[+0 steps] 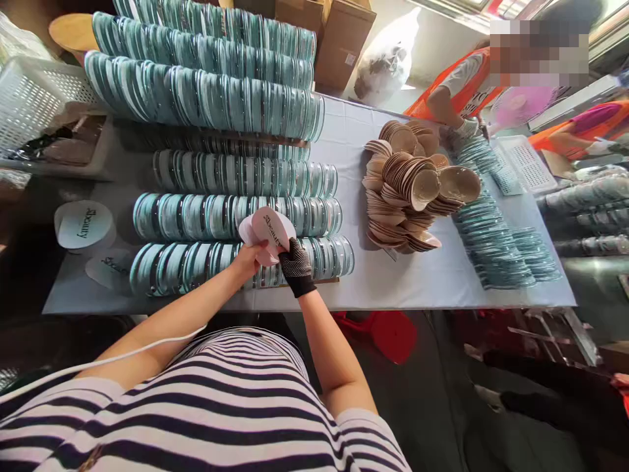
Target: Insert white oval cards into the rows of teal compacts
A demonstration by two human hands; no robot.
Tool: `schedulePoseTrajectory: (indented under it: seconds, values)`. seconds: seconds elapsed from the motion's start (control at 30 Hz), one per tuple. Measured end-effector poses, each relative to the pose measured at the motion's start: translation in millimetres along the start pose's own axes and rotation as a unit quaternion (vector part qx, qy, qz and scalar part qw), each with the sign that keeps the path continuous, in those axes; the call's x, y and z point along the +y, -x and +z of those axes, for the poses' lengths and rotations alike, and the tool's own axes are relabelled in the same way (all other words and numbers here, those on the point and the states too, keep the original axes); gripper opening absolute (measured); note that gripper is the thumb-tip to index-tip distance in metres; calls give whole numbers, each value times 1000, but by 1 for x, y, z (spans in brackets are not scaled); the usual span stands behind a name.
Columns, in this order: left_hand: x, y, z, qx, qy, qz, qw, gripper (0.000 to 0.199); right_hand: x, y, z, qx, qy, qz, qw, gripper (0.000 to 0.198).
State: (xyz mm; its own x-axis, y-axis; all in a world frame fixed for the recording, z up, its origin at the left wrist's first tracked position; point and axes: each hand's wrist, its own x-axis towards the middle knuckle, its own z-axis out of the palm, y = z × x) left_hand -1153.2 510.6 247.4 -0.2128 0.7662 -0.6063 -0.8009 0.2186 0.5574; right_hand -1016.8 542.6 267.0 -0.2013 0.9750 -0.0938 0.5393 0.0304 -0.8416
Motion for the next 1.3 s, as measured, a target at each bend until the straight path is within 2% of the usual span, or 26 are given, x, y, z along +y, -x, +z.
schedulePoseTrajectory:
  seconds: [0.07,0.13,0.2,0.23,0.3,0.4,0.5,0.6,0.7,0.83,0.97,1.03,1.17,1.3]
  values:
    - [7,1,-6,-22,5,-14,1000,37,-2,7,9,19,-47,84,995,36]
    - [15,0,-12,-29,15,-25,999,44,1,16,5,85,-52,163,982,44]
    - [24,-4,-18,-11,26,-28,999,47,10,37,-7,145,15,188,971,48]
    - [29,-7,-20,3,30,-29,999,45,16,53,-12,154,67,182,969,48]
    - [36,-14,-24,35,40,-40,998,42,29,94,-16,125,175,156,964,47]
    - [41,-24,-28,69,52,-86,993,37,43,154,-2,17,277,156,948,45]
    - [39,-29,-28,56,50,-97,992,36,42,176,25,-42,320,191,927,45]
    - [36,-28,-27,33,41,-81,995,39,30,165,42,-56,350,217,910,43]
    - [37,-26,-26,32,36,-84,995,42,21,149,42,-77,360,226,902,41]
    - [38,-23,-25,27,31,-97,994,38,24,131,40,-111,344,229,904,39]
    - [38,-21,-25,13,32,-91,995,34,24,104,53,-144,375,225,888,39]
    - [39,-21,-25,21,36,-91,995,34,22,97,58,-135,374,218,891,38]
    - [39,-22,-27,22,41,-94,994,33,23,102,59,-76,349,190,914,34]
    - [38,-22,-29,5,45,-89,995,34,32,96,60,-53,351,183,917,30]
